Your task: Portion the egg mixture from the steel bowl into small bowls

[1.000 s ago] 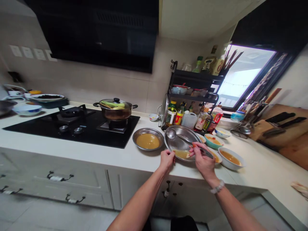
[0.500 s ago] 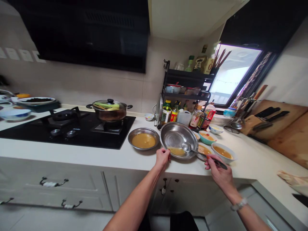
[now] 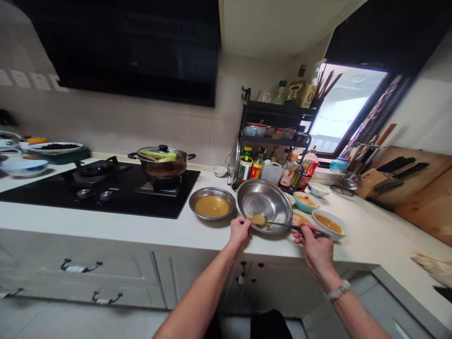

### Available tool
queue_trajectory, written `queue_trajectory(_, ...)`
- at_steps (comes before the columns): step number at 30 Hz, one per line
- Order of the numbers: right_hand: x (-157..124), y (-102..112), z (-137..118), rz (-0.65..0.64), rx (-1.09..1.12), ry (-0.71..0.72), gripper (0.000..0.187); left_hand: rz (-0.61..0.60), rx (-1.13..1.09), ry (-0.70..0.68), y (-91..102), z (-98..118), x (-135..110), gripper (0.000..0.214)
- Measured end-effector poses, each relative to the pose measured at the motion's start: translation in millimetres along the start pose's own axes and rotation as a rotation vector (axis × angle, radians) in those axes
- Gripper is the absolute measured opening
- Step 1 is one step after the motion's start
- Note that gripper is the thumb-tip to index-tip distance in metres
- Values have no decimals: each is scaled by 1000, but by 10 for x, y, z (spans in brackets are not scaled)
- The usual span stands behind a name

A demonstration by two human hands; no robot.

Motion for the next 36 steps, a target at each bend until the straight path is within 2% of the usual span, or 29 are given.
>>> queue_trajectory(10, 123, -6, -93, -23, 28, 4, 32, -6, 1, 1, -3, -1, 4, 19)
queue_trajectory(18, 139, -195, -252, -54, 92, -39, 31, 2, -10, 4, -14, -15, 9, 18)
queue_trajectory(23, 122, -416, -292, -101, 140, -56, 28, 3, -15, 3, -15, -2, 1, 17)
queue_trajectory(29, 29, -810, -300, -192, 156, -96, 26, 5, -15, 4, -17, -14, 9, 18)
queue_trajectory(36, -103, -1234, -42, -225, 168, -103, 30, 5, -34, 1, -39, -29, 24, 18)
Point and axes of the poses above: each hand's wrist, its own x-axis towards the middle knuckle, its own y-axis out of the back of the hand, z = x × y, the point moved 1 cm from there along x, towards the middle knuckle, and after that the axes turned 10 degrees about x, right-handed, at the moved point
